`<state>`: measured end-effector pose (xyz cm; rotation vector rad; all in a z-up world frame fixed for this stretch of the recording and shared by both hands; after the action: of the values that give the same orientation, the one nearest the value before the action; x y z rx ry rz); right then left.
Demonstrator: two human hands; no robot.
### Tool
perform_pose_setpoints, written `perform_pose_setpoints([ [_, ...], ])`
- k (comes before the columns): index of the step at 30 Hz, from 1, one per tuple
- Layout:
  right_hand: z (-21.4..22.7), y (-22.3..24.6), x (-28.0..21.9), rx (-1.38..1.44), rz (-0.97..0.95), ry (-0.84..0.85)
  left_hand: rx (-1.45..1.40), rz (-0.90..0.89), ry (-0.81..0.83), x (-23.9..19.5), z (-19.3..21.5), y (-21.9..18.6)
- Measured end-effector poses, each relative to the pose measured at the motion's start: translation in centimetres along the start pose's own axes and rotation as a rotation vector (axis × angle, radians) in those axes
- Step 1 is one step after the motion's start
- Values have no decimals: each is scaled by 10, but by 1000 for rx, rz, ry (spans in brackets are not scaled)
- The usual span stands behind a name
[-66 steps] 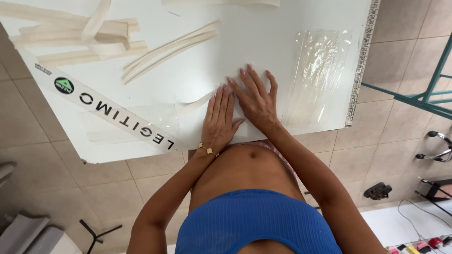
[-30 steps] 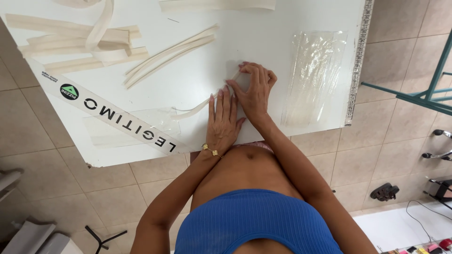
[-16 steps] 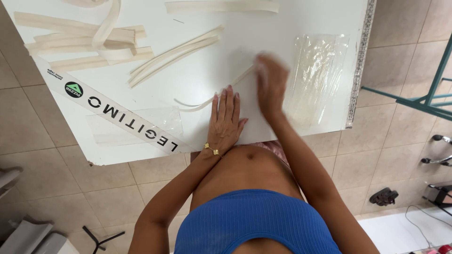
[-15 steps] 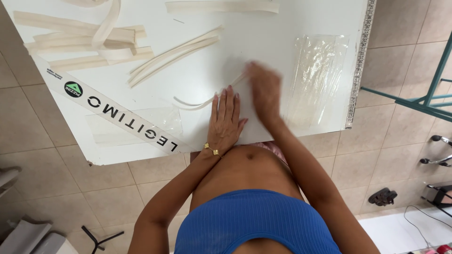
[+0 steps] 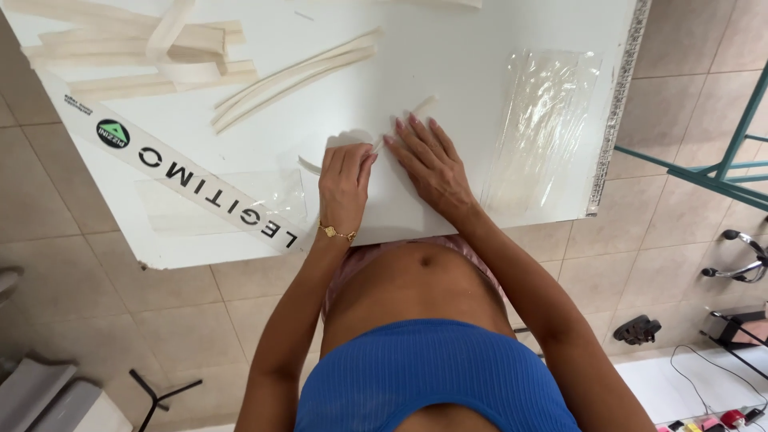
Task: Cutting and organizing thin adhesive or fabric strips on a work surface using scissors.
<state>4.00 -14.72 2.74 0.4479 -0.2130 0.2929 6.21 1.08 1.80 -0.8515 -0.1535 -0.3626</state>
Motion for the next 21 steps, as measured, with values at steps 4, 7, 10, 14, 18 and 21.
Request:
perform_pose_setpoints([
  [4, -3, -2, -2, -24, -21, 36, -14, 49, -31, 1, -1, 3],
  [7, -3, -1, -3, -39, -33, 51, 26, 88, -9, 4, 0, 1],
  [10, -1, 0, 0, -59, -29, 43, -8, 183, 82, 15, -2, 3],
  [14, -4, 0, -2, -92, -31, 42, -8, 250, 178, 19, -8, 9],
  [18, -2, 3, 0, -103, -37, 22, -13, 295, 232, 21, -12, 13],
  [21, -4, 5, 0, -131, -38, 25, 14, 292, 302, 17, -19, 17],
])
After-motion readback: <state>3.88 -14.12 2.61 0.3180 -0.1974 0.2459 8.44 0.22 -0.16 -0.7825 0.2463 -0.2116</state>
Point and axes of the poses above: each hand's wrist, its own x-axis towards the middle knuckle, its own z-axis out of the back of the hand, y = z × x, the point moved 9 cm from there along x, towards the middle knuckle, and after that the axes turned 4 degrees about -z, right-handed, at the moved point
